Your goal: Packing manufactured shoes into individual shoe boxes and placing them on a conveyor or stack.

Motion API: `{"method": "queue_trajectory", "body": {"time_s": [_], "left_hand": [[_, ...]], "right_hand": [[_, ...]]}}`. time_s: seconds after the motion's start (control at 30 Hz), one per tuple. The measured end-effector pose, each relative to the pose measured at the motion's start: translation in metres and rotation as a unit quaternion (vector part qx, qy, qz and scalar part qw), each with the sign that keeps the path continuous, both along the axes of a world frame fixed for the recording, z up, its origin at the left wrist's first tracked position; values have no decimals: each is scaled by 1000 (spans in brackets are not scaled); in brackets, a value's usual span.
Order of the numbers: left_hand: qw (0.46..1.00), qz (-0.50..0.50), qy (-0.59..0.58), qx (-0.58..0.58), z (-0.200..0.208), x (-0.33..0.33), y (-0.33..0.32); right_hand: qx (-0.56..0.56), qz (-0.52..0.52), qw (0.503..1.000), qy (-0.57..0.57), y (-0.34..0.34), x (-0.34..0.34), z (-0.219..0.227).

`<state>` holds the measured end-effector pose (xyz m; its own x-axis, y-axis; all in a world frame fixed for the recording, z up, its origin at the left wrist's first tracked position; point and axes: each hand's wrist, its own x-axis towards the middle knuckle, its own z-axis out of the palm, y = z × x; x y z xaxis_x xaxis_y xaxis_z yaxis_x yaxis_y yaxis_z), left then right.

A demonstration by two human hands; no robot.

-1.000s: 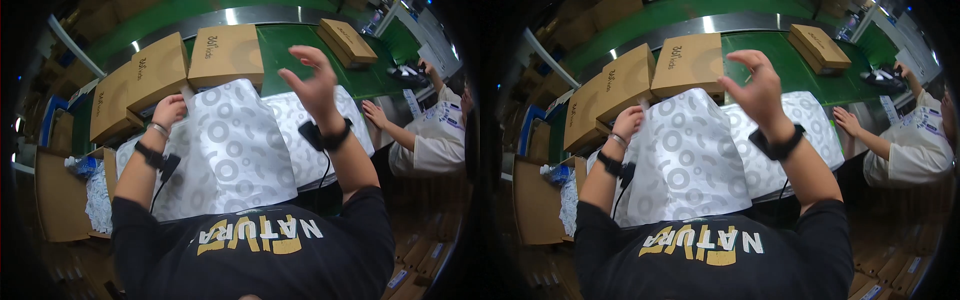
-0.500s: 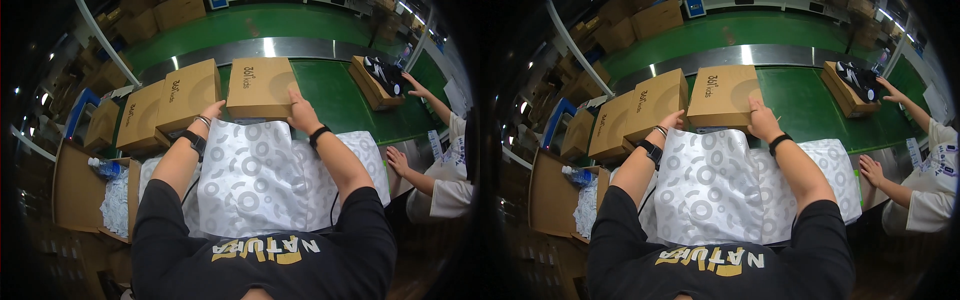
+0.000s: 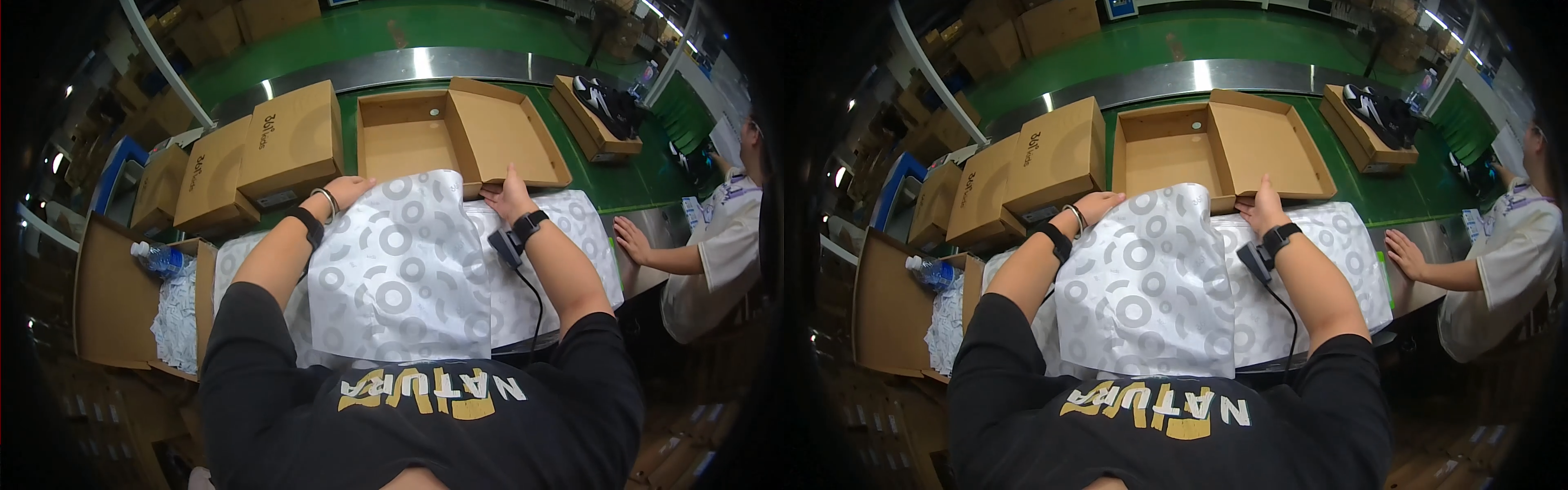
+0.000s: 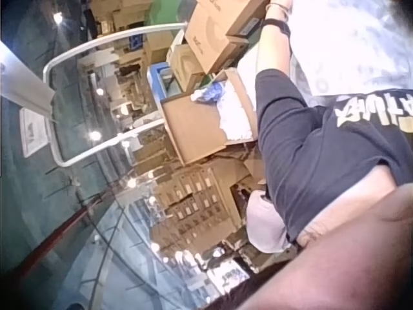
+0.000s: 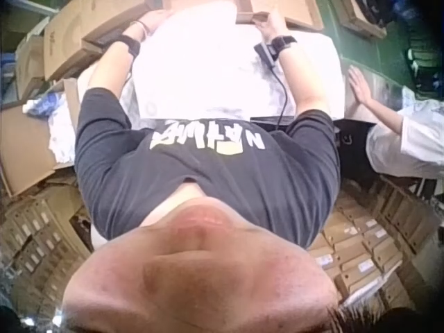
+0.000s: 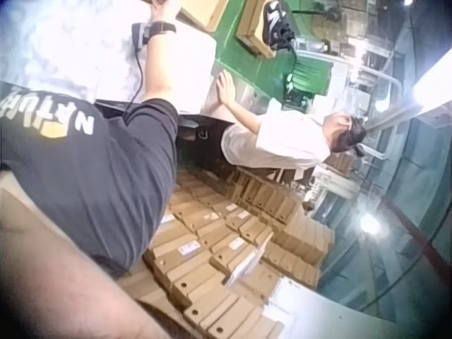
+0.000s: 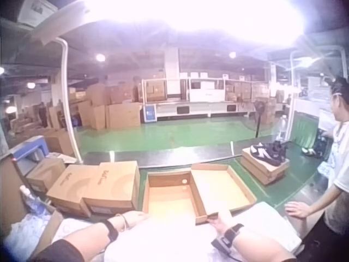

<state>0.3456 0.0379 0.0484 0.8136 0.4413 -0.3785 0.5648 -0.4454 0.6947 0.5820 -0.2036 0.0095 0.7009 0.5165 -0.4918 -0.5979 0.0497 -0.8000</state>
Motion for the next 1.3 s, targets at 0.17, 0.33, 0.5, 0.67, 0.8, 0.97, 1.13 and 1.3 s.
{"method": "queue_trajectory", "body": {"time_s": [0.17, 0.33, 0.5, 0.67, 0.8, 0.97, 1.13, 1.3], "left_hand": [[908, 126, -330, 226, 57, -62, -49], [967, 37, -152, 202, 44, -128, -148], [909, 159, -311, -227, 5, -123, -170], [897, 79, -368, -232, 70, -71, -118], [837, 140, -334, -410, 103, 30, -47], [916, 158, -198, -310, -8, 107, 69], [989, 30, -106, 100, 20, 50, -16], [942, -46, -67, 325, 56, -113, 35]], "right_hand": [[-161, 307, 924, -161, -66, -35, 45], [-165, 429, 879, -126, -120, -127, 56], [-24, 383, 922, -62, -105, -161, 58], [78, 325, 930, -156, -63, -128, 107], [34, 314, 946, -69, 16, -35, 128], [-74, 291, 908, -291, 77, -4, 81], [-167, 414, 657, -608, 42, -77, 59], [-321, 540, 460, -628, 0, -104, 46]]}}
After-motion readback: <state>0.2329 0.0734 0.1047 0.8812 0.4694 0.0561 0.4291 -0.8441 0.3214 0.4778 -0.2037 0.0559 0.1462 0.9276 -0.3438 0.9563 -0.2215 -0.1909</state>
